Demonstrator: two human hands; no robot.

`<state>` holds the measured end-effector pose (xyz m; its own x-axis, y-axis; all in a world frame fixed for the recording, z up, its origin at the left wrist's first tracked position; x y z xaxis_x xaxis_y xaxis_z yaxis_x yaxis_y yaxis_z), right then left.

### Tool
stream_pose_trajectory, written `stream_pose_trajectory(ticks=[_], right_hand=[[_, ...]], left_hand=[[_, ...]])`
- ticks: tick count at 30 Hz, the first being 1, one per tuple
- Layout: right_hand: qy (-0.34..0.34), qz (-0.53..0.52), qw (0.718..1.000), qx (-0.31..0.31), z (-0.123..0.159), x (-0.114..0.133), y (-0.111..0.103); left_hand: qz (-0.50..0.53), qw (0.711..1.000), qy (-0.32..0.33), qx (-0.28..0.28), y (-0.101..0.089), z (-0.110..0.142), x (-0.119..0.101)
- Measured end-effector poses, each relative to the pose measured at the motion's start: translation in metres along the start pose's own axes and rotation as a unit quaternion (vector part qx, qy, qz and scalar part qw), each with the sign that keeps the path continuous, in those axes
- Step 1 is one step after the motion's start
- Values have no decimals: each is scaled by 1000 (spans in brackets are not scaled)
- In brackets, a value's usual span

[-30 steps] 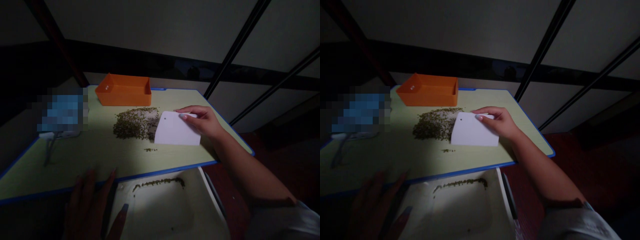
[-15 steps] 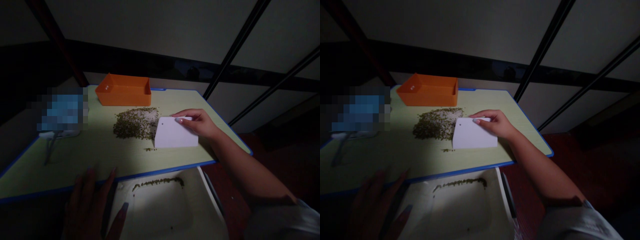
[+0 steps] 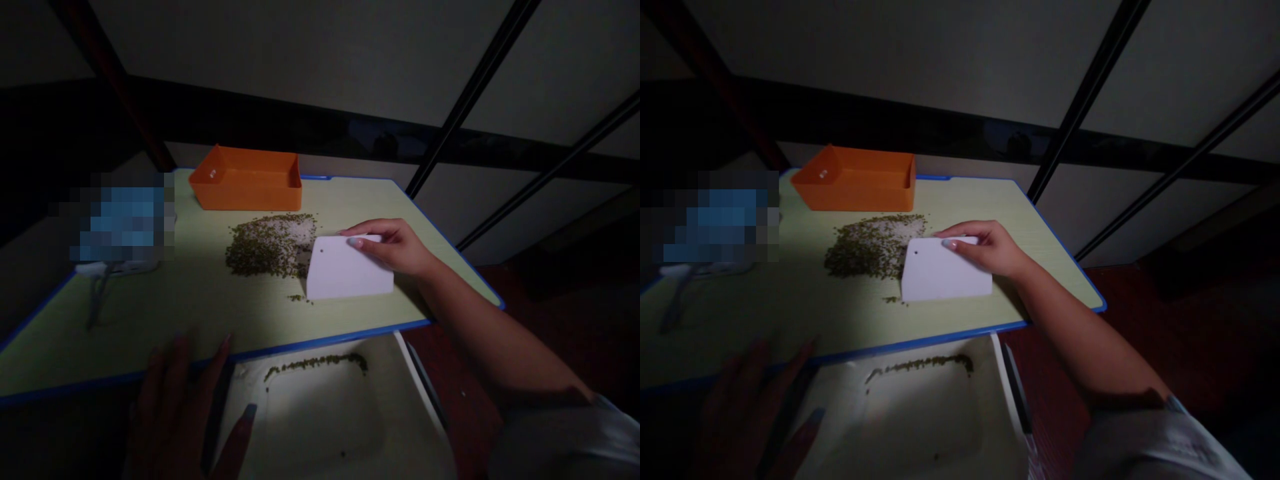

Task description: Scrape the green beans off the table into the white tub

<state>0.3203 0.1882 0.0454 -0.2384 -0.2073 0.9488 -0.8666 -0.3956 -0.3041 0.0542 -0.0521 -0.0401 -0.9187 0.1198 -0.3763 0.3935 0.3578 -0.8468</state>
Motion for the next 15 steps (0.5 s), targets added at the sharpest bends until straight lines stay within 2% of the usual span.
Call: stream_pose_trajectory(ticks=[7,15], right_hand=[[11,-2,1000,14,1,-3,2],[7,-18,997,76,3,1,14]], left_hand=[[6,1000,-8,0,0,-1,-2],[-2,1000,5,1,-1,-4,-2]])
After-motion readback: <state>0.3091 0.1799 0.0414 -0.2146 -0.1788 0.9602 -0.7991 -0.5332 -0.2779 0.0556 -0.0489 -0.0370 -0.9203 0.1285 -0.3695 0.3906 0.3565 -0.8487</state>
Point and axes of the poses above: each hand's wrist, its own z-axis away from the middle knuckle, its own y-axis out of the palm, x = y × z, the point moved 5 cm from there along -z, towards the middle knuckle, and after that the axes turned 11 degrees about y, right-handed, at the moved point
